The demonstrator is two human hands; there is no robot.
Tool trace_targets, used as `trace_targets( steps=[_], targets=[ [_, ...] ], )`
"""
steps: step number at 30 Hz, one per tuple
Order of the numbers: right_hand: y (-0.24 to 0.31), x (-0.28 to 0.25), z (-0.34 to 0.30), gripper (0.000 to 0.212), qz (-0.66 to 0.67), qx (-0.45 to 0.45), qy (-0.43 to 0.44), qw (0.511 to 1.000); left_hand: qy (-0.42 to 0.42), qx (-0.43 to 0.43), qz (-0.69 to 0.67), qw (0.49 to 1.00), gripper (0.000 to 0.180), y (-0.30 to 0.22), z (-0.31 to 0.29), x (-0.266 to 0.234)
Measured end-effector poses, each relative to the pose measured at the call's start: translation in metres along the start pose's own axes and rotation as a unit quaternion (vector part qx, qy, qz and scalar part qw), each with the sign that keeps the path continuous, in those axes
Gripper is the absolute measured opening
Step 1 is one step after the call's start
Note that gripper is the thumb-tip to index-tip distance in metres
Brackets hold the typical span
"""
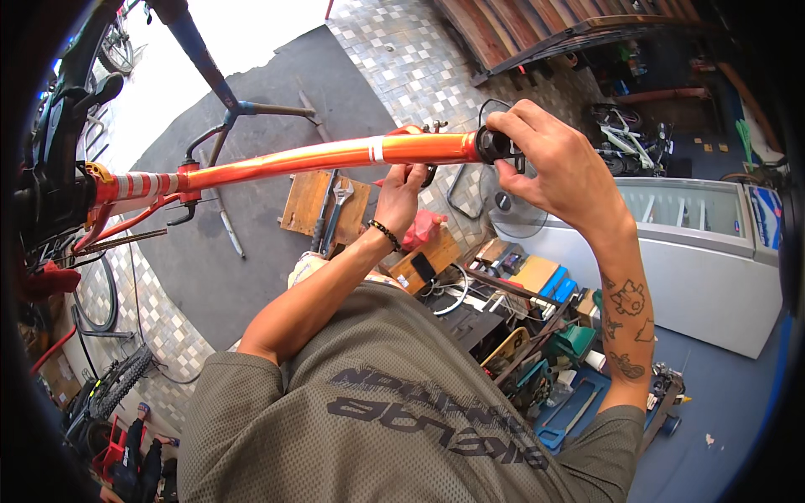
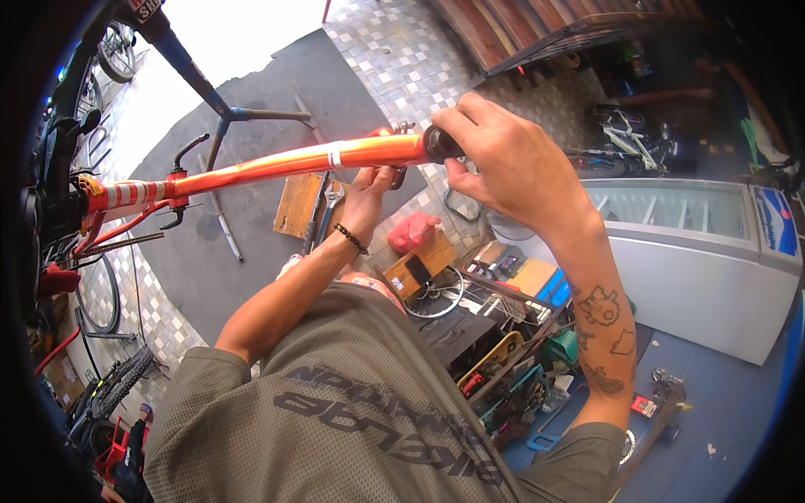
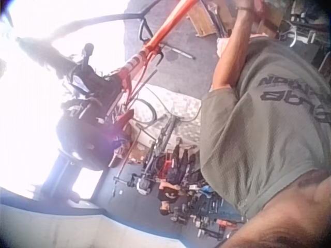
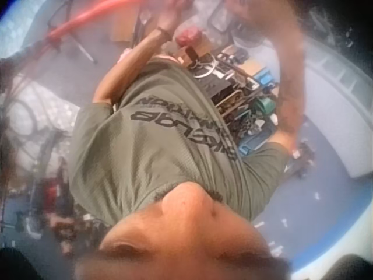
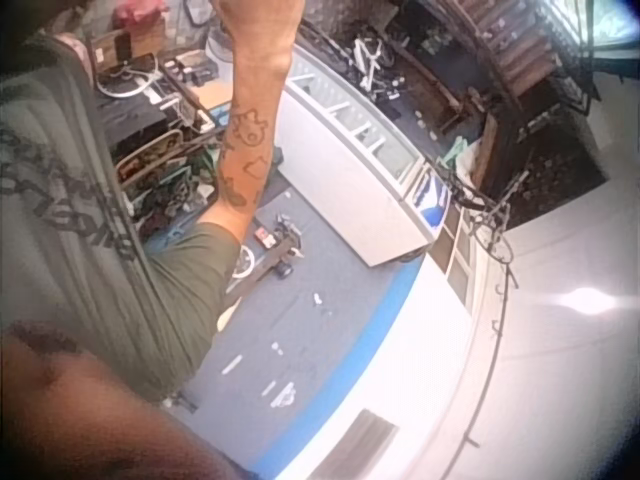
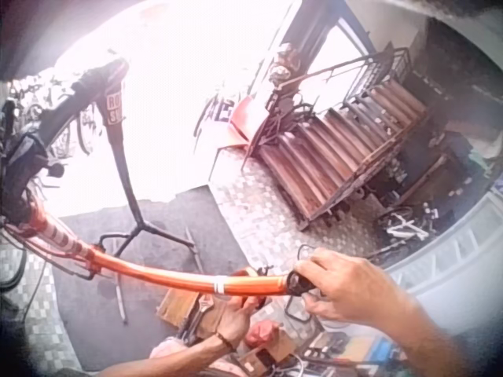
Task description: The person uses a pipe wrench and a metal bar to loosen and remove a headset cup from the bicycle frame's head tube. They then insert a new headset cup into the head tube and use the wrench to tighten it in place.
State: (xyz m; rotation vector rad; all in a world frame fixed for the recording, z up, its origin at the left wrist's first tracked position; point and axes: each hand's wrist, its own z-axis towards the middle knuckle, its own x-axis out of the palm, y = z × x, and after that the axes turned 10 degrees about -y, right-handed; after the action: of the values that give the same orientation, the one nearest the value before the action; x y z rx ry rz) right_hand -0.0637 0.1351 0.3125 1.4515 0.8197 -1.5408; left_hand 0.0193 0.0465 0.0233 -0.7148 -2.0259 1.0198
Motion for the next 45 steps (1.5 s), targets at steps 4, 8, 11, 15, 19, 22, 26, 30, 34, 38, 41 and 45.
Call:
trace_targets(
  steps=[4,8,11,15,19,22,26,30,34,38,41,45],
  targets=[
    [0.000,-0.001,0.005,0.039,-0.004,-0.002,0.002,1.000,0.018,0.002,-0.014,1.000,0.038,-0.004,0.006,0.000],
    [-0.002,-0.002,0.008,0.037,0.014,-0.002,0.007,1.000,0.027,-0.002,-0.026,0.999,0.038,-0.009,0.004,0.002],
    [-0.006,-0.002,0.010,0.037,0.017,-0.015,0.016,1.000,0.024,0.006,-0.026,0.999,0.038,-0.012,0.001,0.003],
    [-0.010,-0.003,0.009,0.039,0.021,-0.028,0.015,0.999,0.030,-0.004,-0.016,0.999,0.038,-0.014,0.001,0.003],
    [-0.012,-0.002,0.009,0.039,0.027,-0.039,0.012,0.999,0.033,-0.007,-0.021,0.999,0.037,-0.012,0.003,0.002],
    [-0.013,-0.002,0.010,0.039,0.045,-0.033,0.012,0.998,0.028,-0.009,-0.036,0.999,0.035,-0.012,0.003,0.003],
    [-0.013,-0.002,0.011,0.039,0.062,0.009,0.033,0.997,0.016,-0.007,-0.041,0.999,0.034,-0.014,0.000,0.005],
    [-0.013,0.002,0.007,0.038,0.055,0.001,-0.010,0.998,0.026,-0.024,-0.067,0.997,0.036,-0.015,-0.002,0.006],
    [-0.014,0.008,0.003,0.037,0.099,0.026,-0.047,0.994,0.019,-0.007,-0.107,0.994,0.034,-0.013,-0.005,0.010],
    [-0.013,0.011,0.001,0.037,0.132,0.073,-0.068,0.986,0.018,0.006,-0.159,0.987,0.030,-0.013,-0.007,0.017],
    [-0.012,0.015,-0.003,0.037,0.157,0.077,-0.106,0.979,0.029,0.025,-0.153,0.987,0.029,-0.016,-0.004,0.015],
    [-0.005,0.037,-0.024,0.037,0.127,0.145,-0.189,0.963,0.077,0.080,0.035,0.993,0.032,-0.014,0.002,-0.018]
  ],
)
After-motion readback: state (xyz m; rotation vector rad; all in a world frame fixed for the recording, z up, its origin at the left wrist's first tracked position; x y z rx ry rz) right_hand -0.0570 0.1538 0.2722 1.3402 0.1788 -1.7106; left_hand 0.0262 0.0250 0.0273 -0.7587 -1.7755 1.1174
